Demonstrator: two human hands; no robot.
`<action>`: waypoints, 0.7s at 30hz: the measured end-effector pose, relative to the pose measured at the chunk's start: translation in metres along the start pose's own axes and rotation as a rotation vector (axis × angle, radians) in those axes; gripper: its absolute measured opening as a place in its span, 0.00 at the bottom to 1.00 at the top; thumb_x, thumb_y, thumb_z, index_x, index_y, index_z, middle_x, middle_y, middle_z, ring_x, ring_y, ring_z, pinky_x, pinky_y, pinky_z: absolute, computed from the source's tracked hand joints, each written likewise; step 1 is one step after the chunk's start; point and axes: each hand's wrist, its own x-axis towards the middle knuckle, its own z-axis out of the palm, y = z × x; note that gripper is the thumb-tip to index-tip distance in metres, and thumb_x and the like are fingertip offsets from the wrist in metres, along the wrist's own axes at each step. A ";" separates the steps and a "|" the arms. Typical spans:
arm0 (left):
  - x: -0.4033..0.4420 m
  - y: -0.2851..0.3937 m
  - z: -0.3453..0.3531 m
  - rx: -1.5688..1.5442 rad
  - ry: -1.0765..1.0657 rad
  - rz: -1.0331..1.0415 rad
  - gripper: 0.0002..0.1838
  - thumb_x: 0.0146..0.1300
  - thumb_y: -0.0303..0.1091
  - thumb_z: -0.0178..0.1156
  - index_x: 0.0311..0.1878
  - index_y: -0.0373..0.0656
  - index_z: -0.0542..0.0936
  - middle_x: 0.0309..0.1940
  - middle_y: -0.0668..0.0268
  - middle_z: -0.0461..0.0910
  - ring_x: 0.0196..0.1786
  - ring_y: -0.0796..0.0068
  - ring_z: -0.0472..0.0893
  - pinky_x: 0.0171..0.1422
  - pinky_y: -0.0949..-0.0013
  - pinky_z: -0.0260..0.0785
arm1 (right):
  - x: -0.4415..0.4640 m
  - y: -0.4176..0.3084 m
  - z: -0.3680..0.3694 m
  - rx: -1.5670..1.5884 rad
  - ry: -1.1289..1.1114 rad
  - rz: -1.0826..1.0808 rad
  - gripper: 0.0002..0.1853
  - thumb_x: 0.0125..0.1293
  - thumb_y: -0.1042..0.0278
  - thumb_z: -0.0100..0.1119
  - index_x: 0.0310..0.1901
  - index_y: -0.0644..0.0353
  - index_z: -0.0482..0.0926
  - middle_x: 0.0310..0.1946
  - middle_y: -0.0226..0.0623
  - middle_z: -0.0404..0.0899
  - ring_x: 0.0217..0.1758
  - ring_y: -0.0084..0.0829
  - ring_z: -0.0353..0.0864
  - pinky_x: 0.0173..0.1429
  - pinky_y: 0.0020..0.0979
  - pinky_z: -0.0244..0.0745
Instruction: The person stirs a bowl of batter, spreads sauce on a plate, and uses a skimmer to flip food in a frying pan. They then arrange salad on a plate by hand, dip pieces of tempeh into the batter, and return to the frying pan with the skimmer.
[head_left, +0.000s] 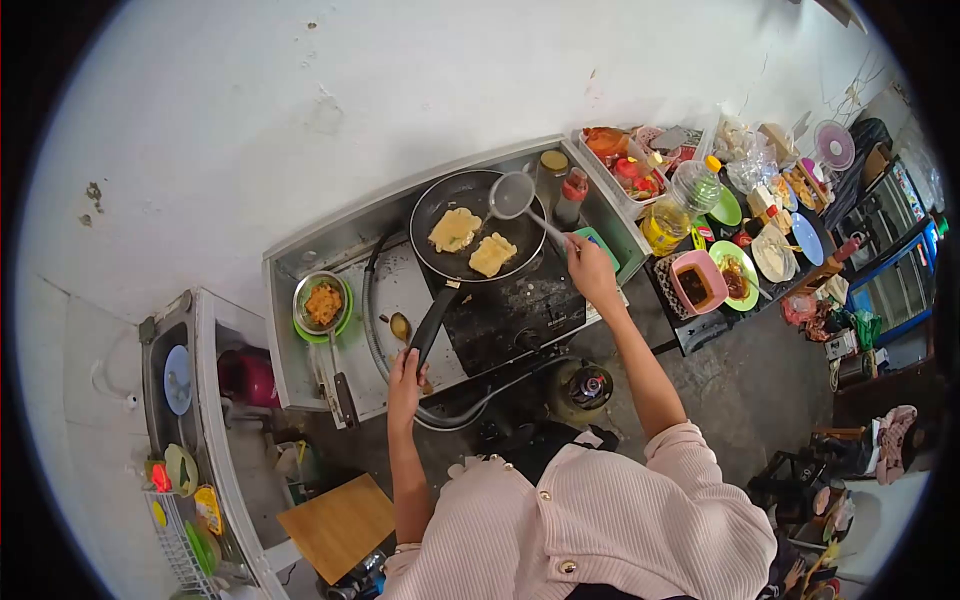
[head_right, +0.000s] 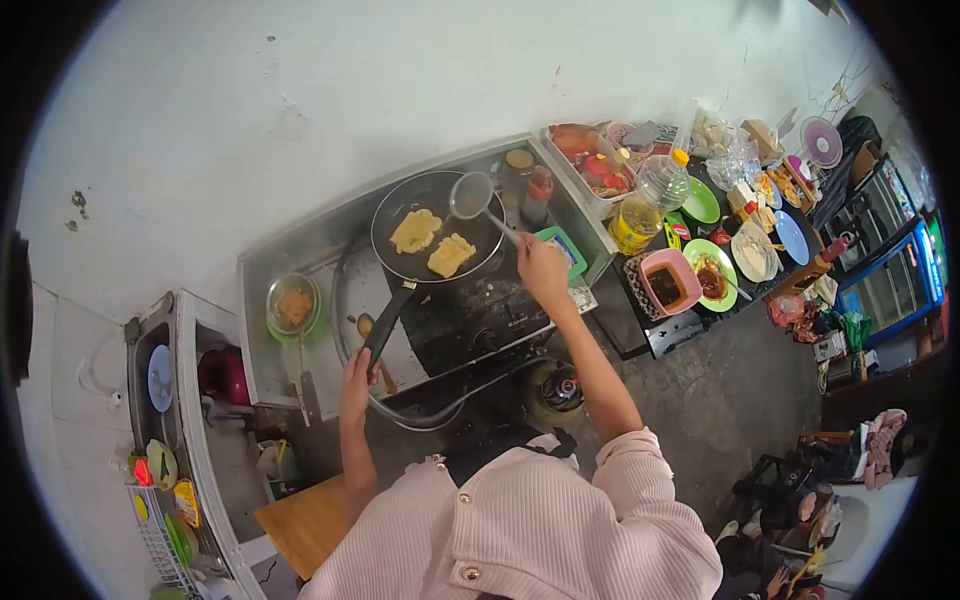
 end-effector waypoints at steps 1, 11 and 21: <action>0.000 0.000 0.000 0.001 -0.003 0.009 0.17 0.67 0.43 0.46 0.46 0.36 0.70 0.21 0.73 0.65 0.22 0.86 0.61 0.28 0.81 0.55 | 0.000 0.001 0.001 -0.114 0.018 -0.020 0.13 0.63 0.63 0.49 0.42 0.60 0.79 0.27 0.51 0.78 0.32 0.49 0.78 0.36 0.42 0.71; 0.000 0.003 0.000 0.010 -0.020 0.004 0.17 0.68 0.43 0.45 0.46 0.37 0.69 0.21 0.73 0.64 0.22 0.86 0.60 0.28 0.80 0.55 | -0.002 0.011 0.006 -0.029 -0.005 -0.093 0.12 0.62 0.62 0.49 0.42 0.57 0.78 0.24 0.50 0.78 0.29 0.50 0.78 0.35 0.45 0.71; 0.002 -0.002 -0.002 0.012 -0.020 0.001 0.16 0.68 0.43 0.45 0.46 0.38 0.69 0.21 0.74 0.64 0.22 0.86 0.61 0.28 0.81 0.55 | -0.001 -0.002 0.001 -0.098 0.026 -0.045 0.13 0.63 0.61 0.48 0.41 0.58 0.79 0.25 0.50 0.78 0.30 0.50 0.78 0.35 0.44 0.71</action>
